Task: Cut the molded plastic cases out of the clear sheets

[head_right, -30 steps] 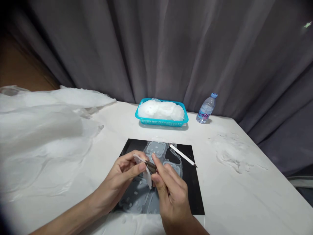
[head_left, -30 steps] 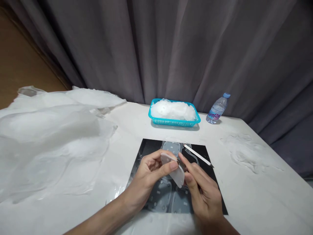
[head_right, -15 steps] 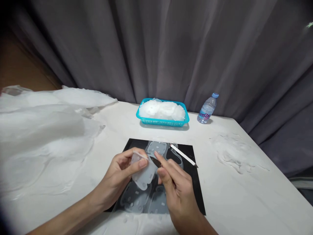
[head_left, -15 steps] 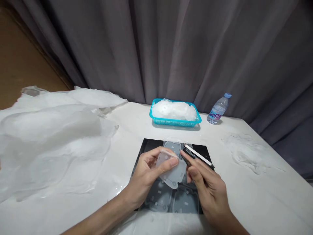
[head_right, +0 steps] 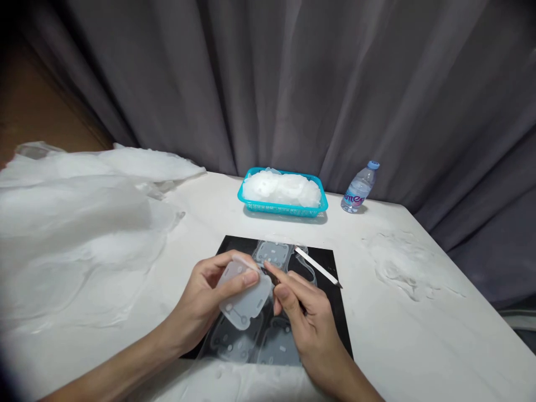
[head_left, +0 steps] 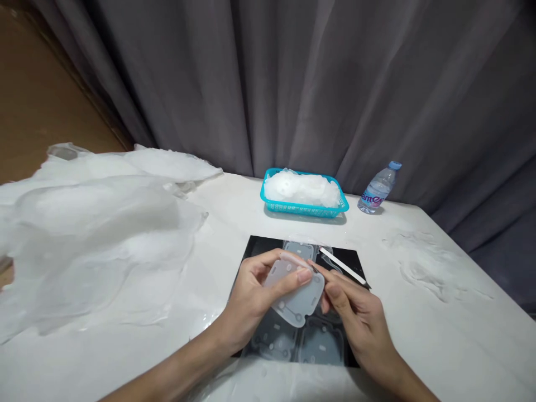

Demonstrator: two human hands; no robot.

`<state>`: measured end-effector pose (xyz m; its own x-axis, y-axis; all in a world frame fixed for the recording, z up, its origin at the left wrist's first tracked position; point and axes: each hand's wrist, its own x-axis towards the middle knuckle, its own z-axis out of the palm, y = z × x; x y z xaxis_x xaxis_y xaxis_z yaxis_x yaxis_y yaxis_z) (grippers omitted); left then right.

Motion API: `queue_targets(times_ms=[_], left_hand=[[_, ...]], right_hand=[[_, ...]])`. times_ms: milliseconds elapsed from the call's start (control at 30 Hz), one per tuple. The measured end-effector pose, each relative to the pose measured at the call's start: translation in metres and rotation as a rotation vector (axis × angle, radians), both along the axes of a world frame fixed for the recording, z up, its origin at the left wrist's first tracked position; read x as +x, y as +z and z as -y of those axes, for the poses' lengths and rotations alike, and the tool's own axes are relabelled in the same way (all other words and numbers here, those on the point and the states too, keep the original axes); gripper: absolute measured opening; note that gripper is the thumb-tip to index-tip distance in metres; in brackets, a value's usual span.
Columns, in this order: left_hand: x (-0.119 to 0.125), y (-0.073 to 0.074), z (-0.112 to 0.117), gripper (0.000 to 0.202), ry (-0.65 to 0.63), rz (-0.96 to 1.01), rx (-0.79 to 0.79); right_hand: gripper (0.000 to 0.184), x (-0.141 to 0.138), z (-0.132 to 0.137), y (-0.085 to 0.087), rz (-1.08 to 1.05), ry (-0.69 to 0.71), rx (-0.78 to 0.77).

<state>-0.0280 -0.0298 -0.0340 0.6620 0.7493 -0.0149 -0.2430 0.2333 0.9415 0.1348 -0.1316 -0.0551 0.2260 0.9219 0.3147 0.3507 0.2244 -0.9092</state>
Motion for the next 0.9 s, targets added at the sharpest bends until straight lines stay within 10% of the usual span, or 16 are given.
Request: queue_targets(times_ms=[633, 900], left_hand=[[-0.001, -0.001, -0.004, 0.022, 0.072, -0.135, 0.117], [0.004, -0.012, -0.014, 0.028, 0.060, -0.242, 0.144]], right_hand=[[0.045, 0.006, 0.002, 0.001, -0.019, 0.066, -0.102], [0.049, 0.065, -0.025, -0.020, 0.143, -0.254, -0.119]])
